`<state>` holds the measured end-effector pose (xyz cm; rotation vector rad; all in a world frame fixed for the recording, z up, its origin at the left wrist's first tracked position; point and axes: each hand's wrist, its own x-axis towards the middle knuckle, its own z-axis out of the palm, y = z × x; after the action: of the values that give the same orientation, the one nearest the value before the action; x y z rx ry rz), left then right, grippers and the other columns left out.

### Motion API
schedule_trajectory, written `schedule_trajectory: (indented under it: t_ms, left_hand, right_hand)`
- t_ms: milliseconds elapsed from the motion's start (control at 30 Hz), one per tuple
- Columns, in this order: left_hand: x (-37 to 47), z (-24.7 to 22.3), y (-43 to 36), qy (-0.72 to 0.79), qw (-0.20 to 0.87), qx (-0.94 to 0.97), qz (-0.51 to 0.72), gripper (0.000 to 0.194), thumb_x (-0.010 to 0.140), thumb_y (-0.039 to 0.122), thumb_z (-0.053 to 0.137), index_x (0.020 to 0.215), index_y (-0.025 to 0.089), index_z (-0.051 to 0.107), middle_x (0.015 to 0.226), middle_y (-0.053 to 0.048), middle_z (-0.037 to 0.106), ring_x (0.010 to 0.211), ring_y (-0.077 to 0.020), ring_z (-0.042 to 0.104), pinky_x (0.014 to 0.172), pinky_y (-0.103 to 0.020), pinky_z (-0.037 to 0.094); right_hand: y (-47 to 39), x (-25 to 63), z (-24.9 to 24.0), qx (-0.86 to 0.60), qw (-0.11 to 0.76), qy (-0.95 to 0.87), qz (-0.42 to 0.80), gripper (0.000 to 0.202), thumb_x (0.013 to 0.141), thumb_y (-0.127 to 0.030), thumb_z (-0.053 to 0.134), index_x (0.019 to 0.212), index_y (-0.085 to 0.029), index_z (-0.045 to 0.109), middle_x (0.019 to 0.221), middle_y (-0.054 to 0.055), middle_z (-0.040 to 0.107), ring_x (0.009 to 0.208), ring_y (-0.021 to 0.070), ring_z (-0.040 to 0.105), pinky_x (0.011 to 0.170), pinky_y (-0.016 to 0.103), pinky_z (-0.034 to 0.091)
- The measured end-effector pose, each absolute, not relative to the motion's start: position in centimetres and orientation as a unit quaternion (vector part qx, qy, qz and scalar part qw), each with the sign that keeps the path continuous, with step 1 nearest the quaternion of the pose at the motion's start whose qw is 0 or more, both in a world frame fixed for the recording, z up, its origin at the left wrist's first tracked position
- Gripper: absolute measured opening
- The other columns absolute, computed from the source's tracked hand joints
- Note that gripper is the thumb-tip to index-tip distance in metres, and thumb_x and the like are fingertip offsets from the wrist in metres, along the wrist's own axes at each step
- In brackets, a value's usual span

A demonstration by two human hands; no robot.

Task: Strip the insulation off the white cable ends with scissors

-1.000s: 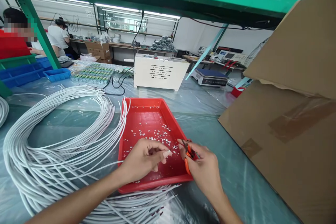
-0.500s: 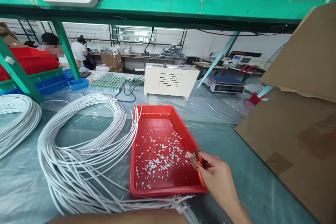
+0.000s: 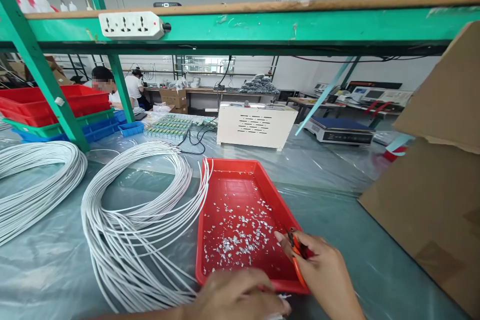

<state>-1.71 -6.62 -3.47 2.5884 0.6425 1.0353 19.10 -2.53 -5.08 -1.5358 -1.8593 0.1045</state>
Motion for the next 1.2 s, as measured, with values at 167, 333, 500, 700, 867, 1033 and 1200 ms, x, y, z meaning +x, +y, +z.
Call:
schedule_trajectory:
  t_ms: [167, 333, 500, 700, 867, 1033, 1200]
  left_hand:
    - [-4.6, 0.4, -1.7, 0.520, 0.068, 0.803, 0.282, 0.020, 0.088, 0.026, 0.040, 0.098, 0.018, 0.056, 0.098, -0.008, 0.061, 0.083, -0.0203, 0.061, 0.070, -0.030, 0.047]
    - [-5.8, -0.7, 3.2, 0.619, 0.080, 0.731, 0.277, 0.020, 0.082, 0.026, 0.049, 0.100, 0.016, 0.053, 0.087, -0.010, 0.062, 0.076, -0.0248, 0.062, 0.067, -0.033, 0.043]
    - [-5.2, -1.8, 4.0, 0.587, 0.169, 0.716, 0.339, 0.027, 0.081, 0.016, 0.046, 0.108, 0.015, 0.047, 0.076, -0.004, 0.063, 0.063, -0.0171, 0.060, 0.061, -0.028, 0.044]
    - [-3.2, -1.7, 0.6, 0.498, 0.337, 0.709, 0.369, 0.026, 0.084, 0.033, 0.047, 0.095, 0.012, 0.059, 0.070, -0.003, 0.063, 0.053, -0.0110, 0.055, 0.044, -0.019, 0.042]
    - [-2.5, -1.1, -2.0, 0.459, 0.422, 0.678, 0.390, 0.022, 0.079, 0.031, 0.057, 0.077, 0.012, 0.068, 0.067, -0.004, 0.066, 0.058, -0.0121, 0.053, 0.054, -0.022, 0.042]
    - [-2.6, -0.8, -2.7, 0.445, 0.440, 0.677, 0.387, 0.019, 0.079, 0.027, 0.056, 0.076, 0.012, 0.068, 0.069, -0.005, 0.066, 0.062, -0.0135, 0.054, 0.058, -0.023, 0.042]
    - [-2.9, -1.1, -3.1, 0.433, 0.423, 0.686, 0.404, 0.016, 0.078, 0.024, 0.057, 0.073, 0.013, 0.067, 0.069, -0.004, 0.067, 0.061, -0.0134, 0.055, 0.059, -0.023, 0.042]
  right_hand:
    - [-2.6, 18.7, -5.0, -0.596, 0.354, -0.720, 0.032, 0.041, 0.082, -0.046, 0.044, 0.051, -0.022, 0.035, 0.047, -0.003, 0.040, 0.049, 0.0145, 0.040, 0.049, 0.023, 0.031]
    - [-2.7, 18.3, -5.0, -0.599, 0.340, -0.724, 0.033, 0.043, 0.083, -0.048, 0.041, 0.051, -0.022, 0.031, 0.047, -0.002, 0.040, 0.050, 0.0148, 0.040, 0.049, 0.024, 0.031]
    - [-2.8, 18.3, -4.9, -0.587, 0.347, -0.731, 0.036, 0.041, 0.083, -0.045, 0.044, 0.051, -0.021, 0.036, 0.046, -0.002, 0.043, 0.050, 0.0145, 0.042, 0.050, 0.023, 0.033]
    - [-3.2, 17.8, -4.5, -0.567, 0.377, -0.730, 0.059, 0.025, 0.082, -0.037, 0.049, 0.063, -0.021, 0.049, 0.059, 0.001, 0.056, 0.059, 0.0174, 0.049, 0.059, 0.026, 0.037]
    - [-3.9, 16.9, -4.1, -0.535, 0.381, -0.752, 0.059, 0.018, 0.080, -0.028, 0.054, 0.065, -0.020, 0.047, 0.060, -0.001, 0.053, 0.057, 0.0156, 0.046, 0.060, 0.026, 0.033]
    - [-4.4, 16.0, -4.0, -0.526, 0.355, -0.773, 0.004, 0.034, 0.079, -0.033, 0.057, 0.054, -0.020, 0.037, 0.049, -0.004, 0.044, 0.049, 0.0127, 0.038, 0.056, 0.025, 0.029]
    - [-4.7, 15.2, -4.1, -0.522, 0.328, -0.788, -0.017, 0.038, 0.078, -0.033, 0.057, 0.052, -0.020, 0.033, 0.046, -0.005, 0.042, 0.044, 0.0107, 0.036, 0.055, 0.025, 0.028]
